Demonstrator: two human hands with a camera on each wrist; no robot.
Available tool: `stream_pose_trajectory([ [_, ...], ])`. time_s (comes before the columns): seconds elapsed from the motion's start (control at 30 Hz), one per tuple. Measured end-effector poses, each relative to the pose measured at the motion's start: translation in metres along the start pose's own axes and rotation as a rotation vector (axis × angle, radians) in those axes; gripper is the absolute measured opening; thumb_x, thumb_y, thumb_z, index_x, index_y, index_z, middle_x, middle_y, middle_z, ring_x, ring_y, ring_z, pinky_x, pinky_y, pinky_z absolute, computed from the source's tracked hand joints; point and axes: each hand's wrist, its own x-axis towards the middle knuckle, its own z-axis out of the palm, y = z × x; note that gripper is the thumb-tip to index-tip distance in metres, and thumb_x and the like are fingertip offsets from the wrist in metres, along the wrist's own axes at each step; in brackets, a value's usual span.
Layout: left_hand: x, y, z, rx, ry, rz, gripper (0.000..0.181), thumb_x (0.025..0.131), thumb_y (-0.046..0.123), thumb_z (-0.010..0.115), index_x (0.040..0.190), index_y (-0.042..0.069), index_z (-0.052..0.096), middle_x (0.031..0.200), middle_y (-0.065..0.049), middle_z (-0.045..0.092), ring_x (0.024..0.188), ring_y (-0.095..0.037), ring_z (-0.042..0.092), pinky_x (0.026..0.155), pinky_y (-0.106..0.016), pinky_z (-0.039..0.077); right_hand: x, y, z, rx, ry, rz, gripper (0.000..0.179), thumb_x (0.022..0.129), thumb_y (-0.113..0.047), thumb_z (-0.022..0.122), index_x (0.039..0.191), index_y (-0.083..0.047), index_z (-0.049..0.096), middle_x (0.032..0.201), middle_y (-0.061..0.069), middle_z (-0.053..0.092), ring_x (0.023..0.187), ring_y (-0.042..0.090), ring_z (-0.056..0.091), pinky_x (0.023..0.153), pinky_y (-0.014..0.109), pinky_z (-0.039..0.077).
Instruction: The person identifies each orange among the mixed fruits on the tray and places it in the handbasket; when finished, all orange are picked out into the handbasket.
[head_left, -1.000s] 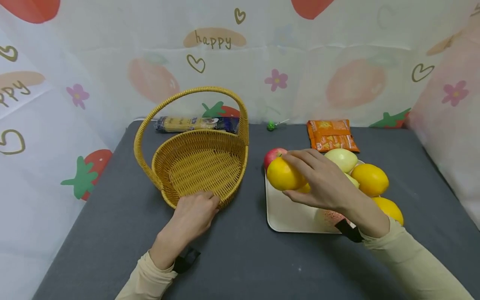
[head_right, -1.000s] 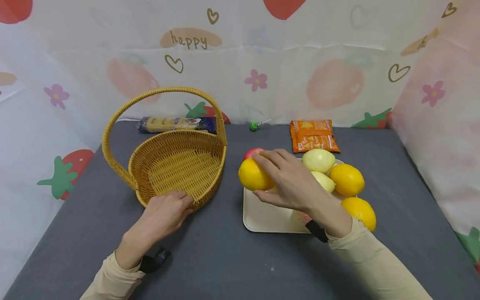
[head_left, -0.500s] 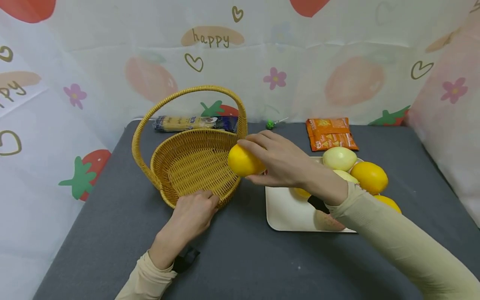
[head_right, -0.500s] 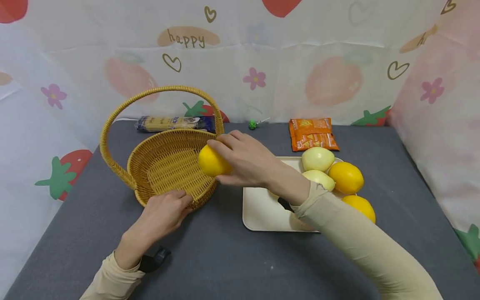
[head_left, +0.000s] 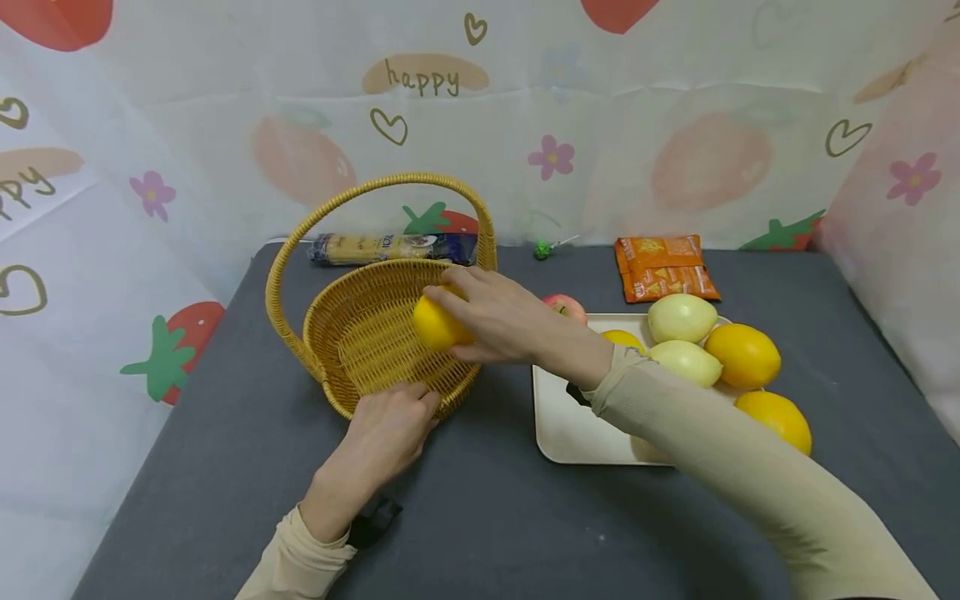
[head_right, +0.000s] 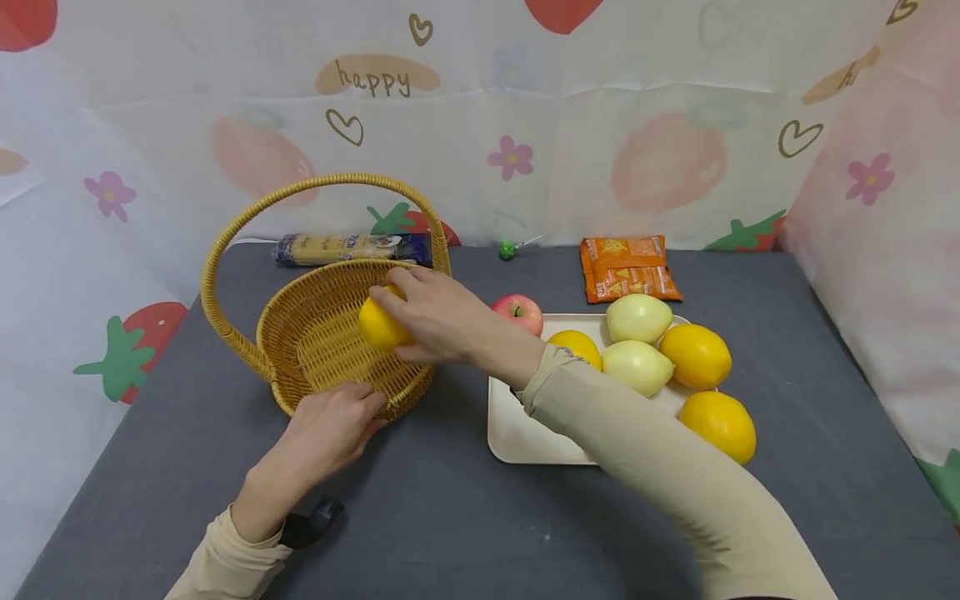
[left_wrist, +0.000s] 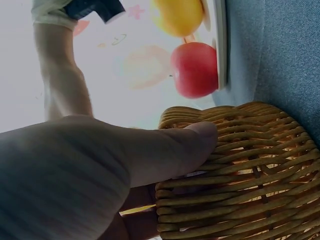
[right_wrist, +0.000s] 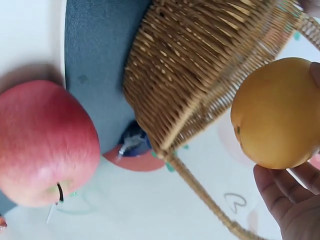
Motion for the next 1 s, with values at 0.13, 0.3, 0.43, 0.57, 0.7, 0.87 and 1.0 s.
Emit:
stream_pose_trajectory([
  [0.13,0.001,0.001,-0.001,0.000,-0.006,-0.001,0.020,0.078,0.017,0.081,0.072,0.014,0.062,0.070,0.000,0.058,0.058,-0.015,0.055,0.047,-0.030,0.045,0.009,0.000,0.012,-0.009,-0.080,0.010,0.068,0.085,-0.040,0.073,0.140,-0.009,0.048,0.129,0.014,0.055,0.114,0.029,0.058,0.097,0.038,0.050],
  [0.3,0.001,0.003,-0.001,-0.006,-0.009,0.003,0.020,0.078,0.017,0.081,0.072,0.014,0.063,0.069,0.000,0.057,0.058,-0.016,0.055,0.048,-0.030,0.046,0.014,0.001,0.027,-0.017,-0.167,0.038,0.065,0.088,-0.038,0.071,0.141,-0.010,0.049,0.129,0.014,0.056,0.111,0.028,0.061,0.093,0.038,0.053],
  [0.43,0.001,0.005,-0.001,-0.006,-0.014,-0.001,0.019,0.079,0.017,0.081,0.072,0.015,0.064,0.068,0.000,0.056,0.059,-0.016,0.055,0.048,-0.030,0.046,0.016,0.003,0.037,-0.042,-0.219,0.047,0.063,0.090,-0.039,0.068,0.142,-0.010,0.048,0.129,0.014,0.056,0.111,0.028,0.061,0.091,0.038,0.054],
  [0.57,0.001,0.006,-0.001,0.007,-0.016,-0.009,0.019,0.080,0.018,0.080,0.071,0.015,0.063,0.068,0.001,0.056,0.059,-0.016,0.056,0.048,-0.031,0.046,0.018,0.004,0.042,-0.060,-0.281,0.059,0.062,0.091,-0.041,0.067,0.142,-0.012,0.048,0.131,0.013,0.056,0.112,0.029,0.060,0.093,0.040,0.054],
  [0.7,0.001,0.005,-0.001,0.018,-0.008,-0.011,0.019,0.080,0.017,0.079,0.071,0.014,0.063,0.068,0.000,0.057,0.059,-0.017,0.056,0.048,-0.032,0.046,0.021,0.005,0.046,-0.067,-0.342,0.081,0.060,0.091,-0.040,0.067,0.142,-0.014,0.049,0.129,0.013,0.057,0.110,0.029,0.061,0.091,0.040,0.054],
  [0.87,0.000,0.004,-0.002,0.016,0.000,-0.016,0.020,0.081,0.016,0.079,0.069,0.014,0.062,0.066,0.000,0.056,0.058,-0.017,0.055,0.047,-0.031,0.046,0.025,0.005,0.051,-0.056,-0.371,0.095,0.059,0.092,-0.039,0.066,0.143,-0.015,0.047,0.128,0.013,0.057,0.110,0.029,0.060,0.090,0.040,0.054],
  [1.0,-0.001,0.002,-0.002,0.015,0.006,-0.019,0.024,0.081,0.016,0.078,0.066,0.015,0.059,0.064,0.000,0.053,0.055,-0.016,0.052,0.045,-0.030,0.043,0.028,0.005,0.052,-0.072,-0.337,0.092,0.053,0.092,-0.032,0.066,0.140,-0.015,0.051,0.127,0.013,0.057,0.109,0.030,0.060,0.090,0.040,0.054],
])
